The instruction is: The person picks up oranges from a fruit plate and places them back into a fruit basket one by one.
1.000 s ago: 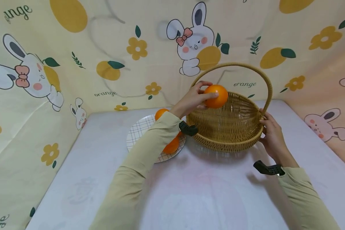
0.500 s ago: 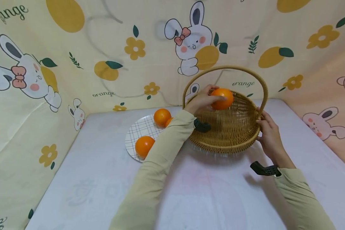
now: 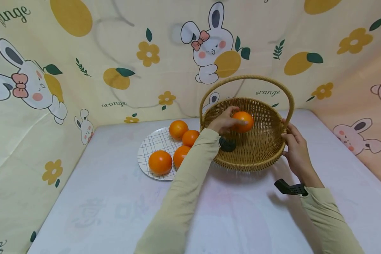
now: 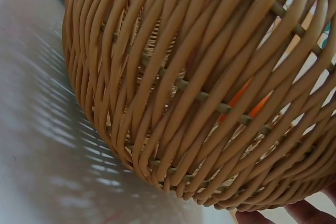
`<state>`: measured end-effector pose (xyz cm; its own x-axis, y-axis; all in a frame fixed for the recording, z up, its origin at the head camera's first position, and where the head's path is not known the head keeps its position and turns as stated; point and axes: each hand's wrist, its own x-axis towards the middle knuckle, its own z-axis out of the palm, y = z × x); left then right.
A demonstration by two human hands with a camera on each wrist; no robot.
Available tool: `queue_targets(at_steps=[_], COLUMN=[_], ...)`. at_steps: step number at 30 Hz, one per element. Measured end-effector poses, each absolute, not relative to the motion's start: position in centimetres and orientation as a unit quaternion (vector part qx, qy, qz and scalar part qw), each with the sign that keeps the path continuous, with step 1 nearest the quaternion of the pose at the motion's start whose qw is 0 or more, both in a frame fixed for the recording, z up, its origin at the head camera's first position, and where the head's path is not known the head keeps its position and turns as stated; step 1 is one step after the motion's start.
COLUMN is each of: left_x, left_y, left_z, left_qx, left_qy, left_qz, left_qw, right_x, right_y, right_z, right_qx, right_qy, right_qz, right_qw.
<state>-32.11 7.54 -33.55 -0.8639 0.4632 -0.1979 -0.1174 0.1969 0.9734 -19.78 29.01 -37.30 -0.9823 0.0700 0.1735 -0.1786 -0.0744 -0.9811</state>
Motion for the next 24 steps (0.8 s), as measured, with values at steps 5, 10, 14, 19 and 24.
queue_targets(at_steps=[5,10,14,19,24], left_x=[-31.9,-31.8,-31.7,-31.6,-32.3], left_y=[7.5,7.5,7.5,7.5,7.8], left_z=[-34.3,-34.4,-34.4,-34.4,-35.3], left_qx=[0.108,0.117,0.124,0.140,0.145], left_qy=[0.741,0.751,0.753,0.767,0.785], left_qz=[0.602,0.574,0.560,0.527,0.495], left_qw=[0.277,0.305,0.323,0.338,0.342], right_x=[-19.8,-19.8,-19.8,-19.8,-19.8], right_y=[29.1,29.3,29.4,29.4,29.4], right_z=[-37.5,-37.6,-37.5,-37.5,-37.5], right_qx=[0.044,0.044,0.040,0.041,0.046], right_qy=[-0.676,-0.683,-0.675,-0.671,-0.664], right_qz=[0.730,0.724,0.732,0.735,0.741], right_qw=[0.090,0.088,0.086,0.090,0.093])
